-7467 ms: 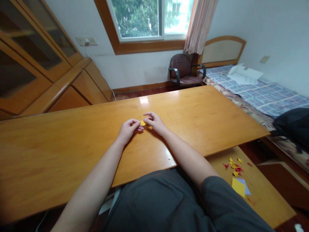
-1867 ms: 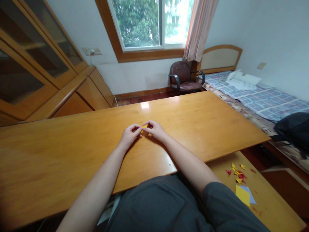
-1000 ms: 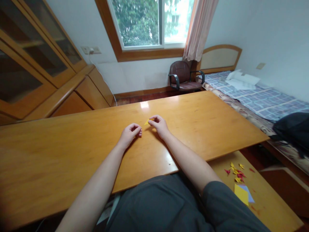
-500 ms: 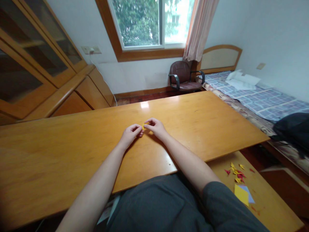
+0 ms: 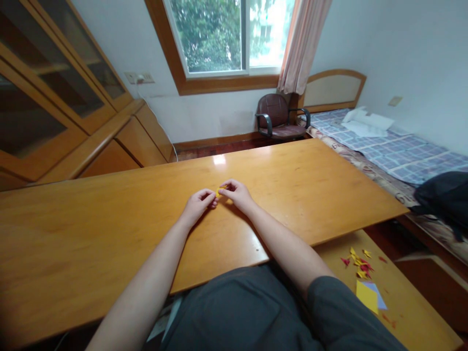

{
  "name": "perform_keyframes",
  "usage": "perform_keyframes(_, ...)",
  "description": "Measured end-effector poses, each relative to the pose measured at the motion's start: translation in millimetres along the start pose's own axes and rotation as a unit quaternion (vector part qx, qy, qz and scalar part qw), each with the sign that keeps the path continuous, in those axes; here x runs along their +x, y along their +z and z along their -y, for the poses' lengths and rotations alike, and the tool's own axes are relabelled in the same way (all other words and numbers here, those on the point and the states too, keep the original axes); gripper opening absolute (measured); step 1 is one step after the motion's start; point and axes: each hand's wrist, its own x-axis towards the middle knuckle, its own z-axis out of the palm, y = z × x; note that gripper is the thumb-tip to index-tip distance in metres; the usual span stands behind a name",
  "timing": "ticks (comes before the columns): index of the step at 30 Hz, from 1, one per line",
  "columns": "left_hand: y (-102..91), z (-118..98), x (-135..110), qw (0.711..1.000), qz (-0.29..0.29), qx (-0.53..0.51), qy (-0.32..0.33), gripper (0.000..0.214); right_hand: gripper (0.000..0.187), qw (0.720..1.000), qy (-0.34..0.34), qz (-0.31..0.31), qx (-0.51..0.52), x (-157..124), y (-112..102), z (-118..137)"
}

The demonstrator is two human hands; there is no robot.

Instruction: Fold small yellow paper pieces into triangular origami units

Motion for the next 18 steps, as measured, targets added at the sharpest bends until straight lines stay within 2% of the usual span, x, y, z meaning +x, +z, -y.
perform_keyframes(18, -0.6, 2.7, 0.3, 1.000, -0.005, 0.020, 0.003, 0.031, 0.030, 1.000, 0.000, -0.001, 0.015, 1.5, -0.4, -3.3)
